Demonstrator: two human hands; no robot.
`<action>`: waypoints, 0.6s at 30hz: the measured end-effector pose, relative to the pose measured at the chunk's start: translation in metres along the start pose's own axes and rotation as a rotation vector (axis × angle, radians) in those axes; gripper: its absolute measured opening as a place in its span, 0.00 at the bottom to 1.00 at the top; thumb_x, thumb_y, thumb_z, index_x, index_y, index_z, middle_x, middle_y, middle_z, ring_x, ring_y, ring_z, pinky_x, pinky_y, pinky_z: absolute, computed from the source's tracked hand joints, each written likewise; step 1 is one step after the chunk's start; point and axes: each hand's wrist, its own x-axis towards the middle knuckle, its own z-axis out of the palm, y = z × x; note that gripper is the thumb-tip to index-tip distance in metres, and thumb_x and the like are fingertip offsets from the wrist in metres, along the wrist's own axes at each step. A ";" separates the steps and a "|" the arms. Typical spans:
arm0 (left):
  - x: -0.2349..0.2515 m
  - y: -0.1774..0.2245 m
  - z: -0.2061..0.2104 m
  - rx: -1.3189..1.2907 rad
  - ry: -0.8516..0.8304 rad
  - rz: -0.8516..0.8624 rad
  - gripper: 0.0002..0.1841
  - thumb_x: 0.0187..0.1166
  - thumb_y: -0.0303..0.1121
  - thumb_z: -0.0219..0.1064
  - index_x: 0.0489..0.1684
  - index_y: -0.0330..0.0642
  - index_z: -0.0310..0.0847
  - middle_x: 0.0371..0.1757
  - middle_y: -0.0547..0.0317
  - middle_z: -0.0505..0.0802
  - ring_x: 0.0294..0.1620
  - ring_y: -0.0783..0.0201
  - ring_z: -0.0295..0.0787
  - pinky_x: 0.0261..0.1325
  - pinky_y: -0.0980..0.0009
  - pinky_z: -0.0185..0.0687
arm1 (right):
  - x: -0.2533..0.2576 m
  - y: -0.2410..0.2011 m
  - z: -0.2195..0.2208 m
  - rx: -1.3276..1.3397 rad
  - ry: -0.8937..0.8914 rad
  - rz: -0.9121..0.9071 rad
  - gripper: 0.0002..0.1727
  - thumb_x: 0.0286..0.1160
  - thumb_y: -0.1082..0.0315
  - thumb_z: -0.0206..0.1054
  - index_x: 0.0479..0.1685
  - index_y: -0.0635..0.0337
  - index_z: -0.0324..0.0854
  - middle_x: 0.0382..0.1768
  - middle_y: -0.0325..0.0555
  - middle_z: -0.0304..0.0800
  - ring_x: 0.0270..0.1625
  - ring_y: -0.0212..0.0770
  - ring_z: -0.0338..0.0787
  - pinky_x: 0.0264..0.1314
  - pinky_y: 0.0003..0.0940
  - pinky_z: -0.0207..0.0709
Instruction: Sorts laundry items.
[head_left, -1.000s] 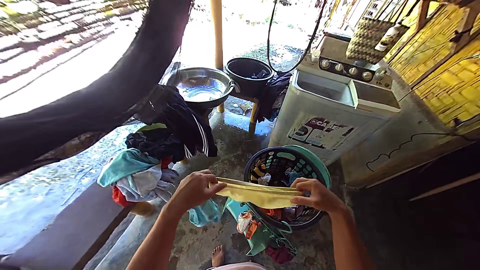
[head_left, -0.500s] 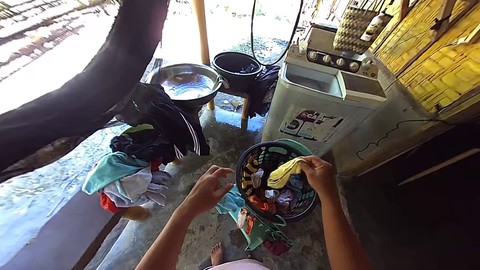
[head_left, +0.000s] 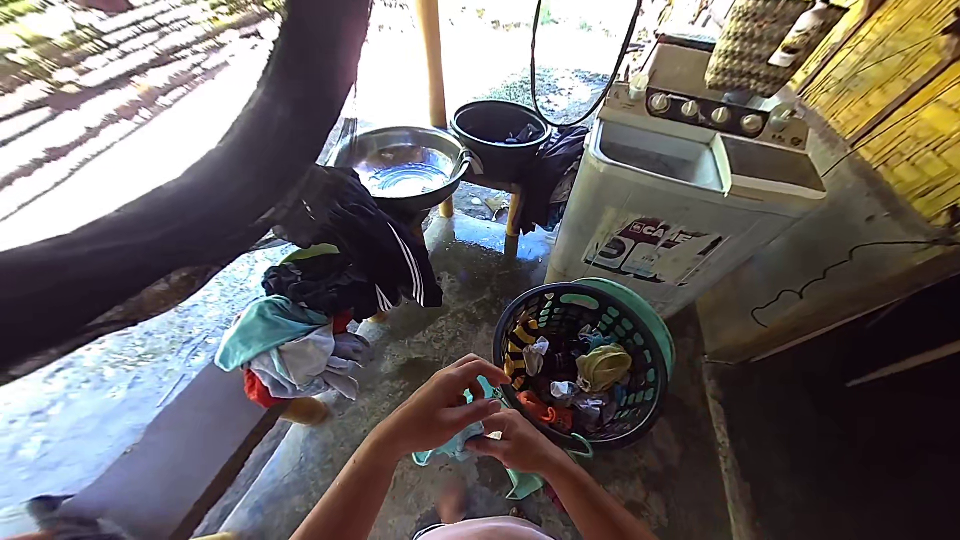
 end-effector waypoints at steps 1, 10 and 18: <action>-0.005 -0.002 -0.005 0.025 0.028 -0.028 0.18 0.80 0.39 0.67 0.64 0.43 0.82 0.57 0.65 0.86 0.39 0.83 0.81 0.38 0.86 0.77 | 0.000 0.004 0.001 0.075 0.039 -0.009 0.13 0.79 0.69 0.68 0.50 0.73 0.88 0.54 0.50 0.90 0.58 0.29 0.87 0.64 0.26 0.81; -0.029 -0.033 -0.020 0.330 -0.210 -0.446 0.14 0.79 0.42 0.71 0.39 0.36 0.88 0.36 0.55 0.88 0.38 0.63 0.84 0.47 0.58 0.77 | -0.012 -0.012 -0.027 0.615 0.327 0.144 0.11 0.87 0.72 0.53 0.37 0.55 0.78 0.31 0.32 0.88 0.37 0.26 0.88 0.49 0.28 0.84; -0.054 -0.071 0.005 -0.764 0.001 -0.215 0.11 0.77 0.44 0.72 0.51 0.56 0.94 0.48 0.66 0.98 0.50 0.73 0.94 0.60 0.71 0.89 | -0.015 0.011 0.000 0.352 0.296 0.336 0.13 0.88 0.68 0.56 0.59 0.69 0.77 0.41 0.43 0.86 0.43 0.30 0.86 0.51 0.31 0.81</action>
